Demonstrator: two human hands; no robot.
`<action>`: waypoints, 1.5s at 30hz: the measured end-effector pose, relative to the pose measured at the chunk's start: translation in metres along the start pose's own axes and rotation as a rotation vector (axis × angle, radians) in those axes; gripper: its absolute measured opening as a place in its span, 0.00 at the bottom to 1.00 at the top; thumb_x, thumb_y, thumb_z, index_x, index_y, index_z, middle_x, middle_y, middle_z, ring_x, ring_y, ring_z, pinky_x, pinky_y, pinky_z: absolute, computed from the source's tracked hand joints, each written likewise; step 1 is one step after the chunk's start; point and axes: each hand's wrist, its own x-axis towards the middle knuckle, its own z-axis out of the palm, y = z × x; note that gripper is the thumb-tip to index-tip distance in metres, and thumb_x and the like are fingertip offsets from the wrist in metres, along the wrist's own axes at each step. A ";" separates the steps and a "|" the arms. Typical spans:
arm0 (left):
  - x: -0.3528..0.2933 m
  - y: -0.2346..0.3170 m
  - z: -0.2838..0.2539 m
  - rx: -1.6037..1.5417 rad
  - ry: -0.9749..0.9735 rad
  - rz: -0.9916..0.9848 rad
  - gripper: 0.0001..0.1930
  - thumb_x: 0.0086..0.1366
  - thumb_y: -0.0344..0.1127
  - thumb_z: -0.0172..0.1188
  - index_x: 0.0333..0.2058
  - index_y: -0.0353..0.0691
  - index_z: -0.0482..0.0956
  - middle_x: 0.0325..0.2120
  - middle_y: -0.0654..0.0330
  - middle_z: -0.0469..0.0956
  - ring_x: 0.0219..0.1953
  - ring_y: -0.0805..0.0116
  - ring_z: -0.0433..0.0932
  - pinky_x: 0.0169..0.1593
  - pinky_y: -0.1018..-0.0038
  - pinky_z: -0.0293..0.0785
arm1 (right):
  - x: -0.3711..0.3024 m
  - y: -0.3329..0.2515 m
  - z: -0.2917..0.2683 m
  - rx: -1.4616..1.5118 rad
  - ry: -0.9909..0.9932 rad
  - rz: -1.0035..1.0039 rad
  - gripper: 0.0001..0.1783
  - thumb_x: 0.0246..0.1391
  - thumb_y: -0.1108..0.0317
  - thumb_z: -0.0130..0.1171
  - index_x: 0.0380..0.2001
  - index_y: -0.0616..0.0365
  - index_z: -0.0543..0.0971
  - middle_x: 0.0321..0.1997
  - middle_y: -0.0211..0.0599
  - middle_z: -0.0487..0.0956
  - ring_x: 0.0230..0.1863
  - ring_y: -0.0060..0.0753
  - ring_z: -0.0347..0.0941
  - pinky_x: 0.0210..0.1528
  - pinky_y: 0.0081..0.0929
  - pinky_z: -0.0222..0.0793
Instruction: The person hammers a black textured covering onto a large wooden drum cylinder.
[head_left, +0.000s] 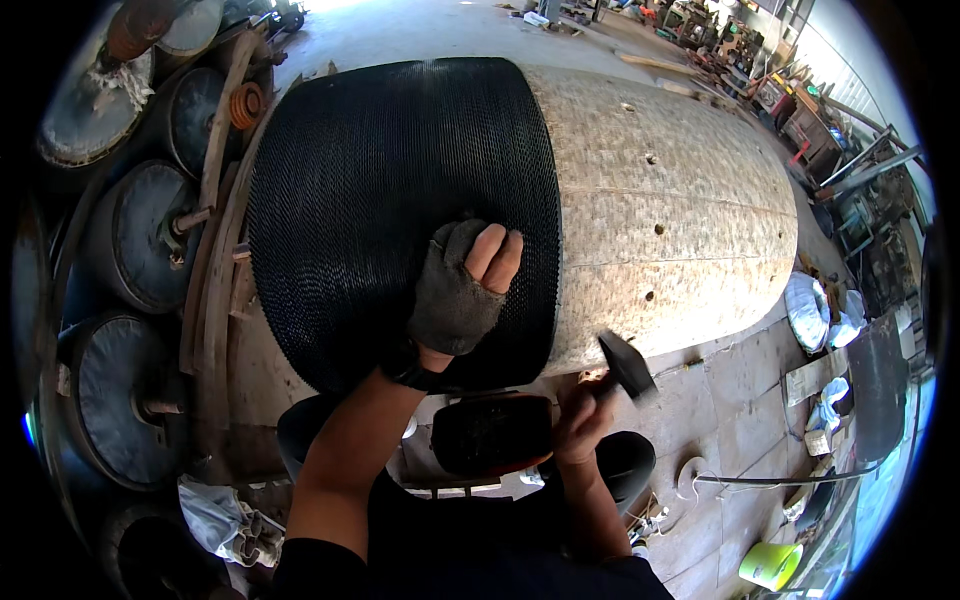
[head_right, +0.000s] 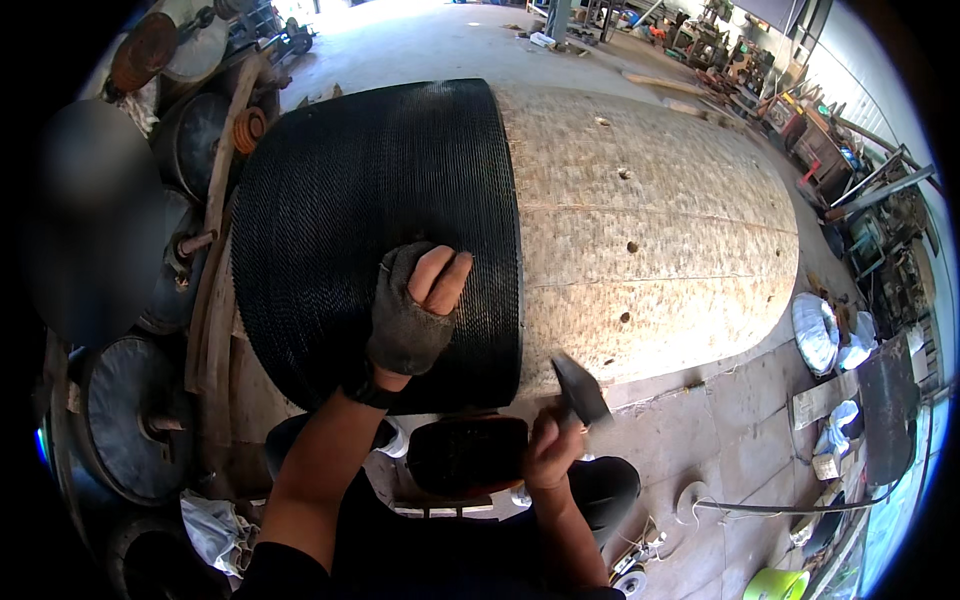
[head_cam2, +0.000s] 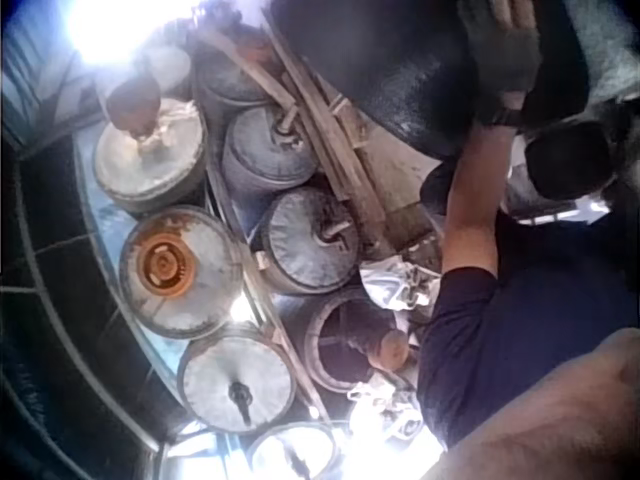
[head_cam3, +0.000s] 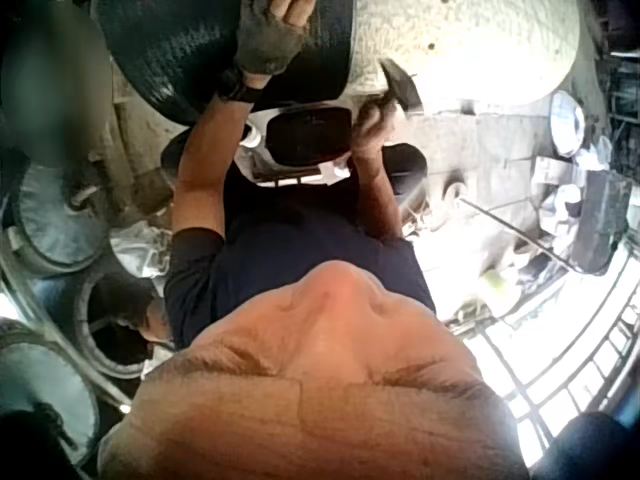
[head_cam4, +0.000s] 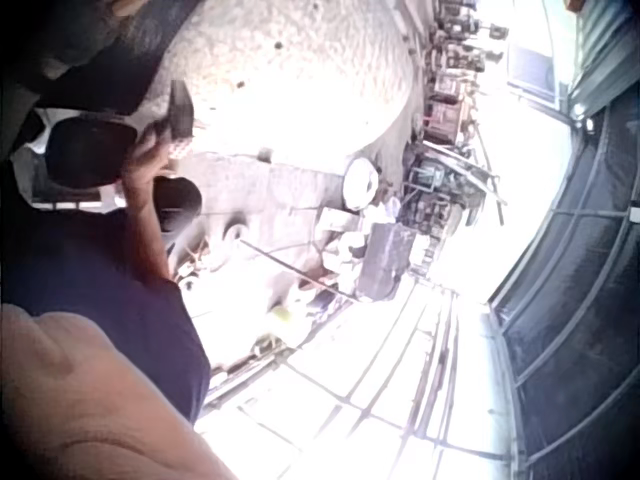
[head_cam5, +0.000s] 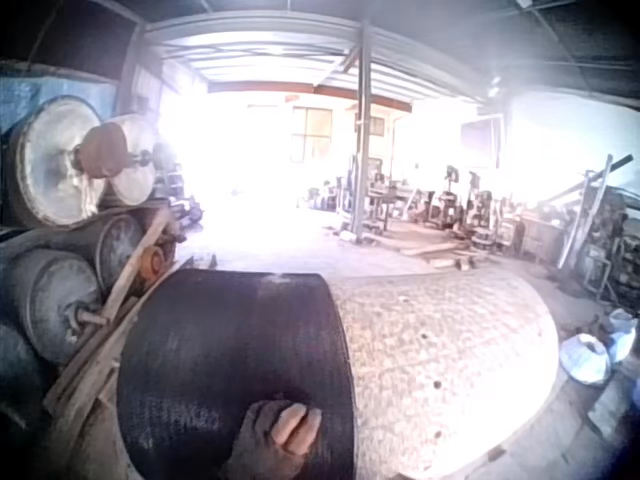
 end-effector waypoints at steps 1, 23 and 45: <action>0.001 0.001 -0.001 -0.002 0.009 0.005 0.20 0.55 0.24 0.68 0.48 0.39 0.82 0.46 0.56 0.76 0.43 0.56 0.80 0.46 0.60 0.80 | 0.006 0.006 0.002 -0.153 -0.056 0.025 0.18 0.73 0.54 0.45 0.39 0.61 0.69 0.22 0.33 0.71 0.22 0.26 0.66 0.24 0.27 0.61; -0.003 0.002 0.002 0.076 0.028 -0.020 0.20 0.55 0.24 0.67 0.49 0.39 0.80 0.46 0.56 0.75 0.44 0.54 0.79 0.47 0.57 0.78 | 0.010 -0.008 -0.007 -0.352 0.000 -0.074 0.14 0.69 0.62 0.49 0.32 0.62 0.69 0.21 0.44 0.72 0.21 0.44 0.69 0.26 0.37 0.65; 0.004 -0.003 0.001 0.060 -0.001 -0.029 0.17 0.55 0.23 0.66 0.46 0.37 0.82 0.42 0.56 0.75 0.42 0.56 0.77 0.45 0.59 0.76 | 0.017 -0.008 -0.004 -0.315 -0.097 0.157 0.14 0.71 0.63 0.48 0.38 0.67 0.69 0.21 0.37 0.74 0.22 0.27 0.70 0.23 0.33 0.65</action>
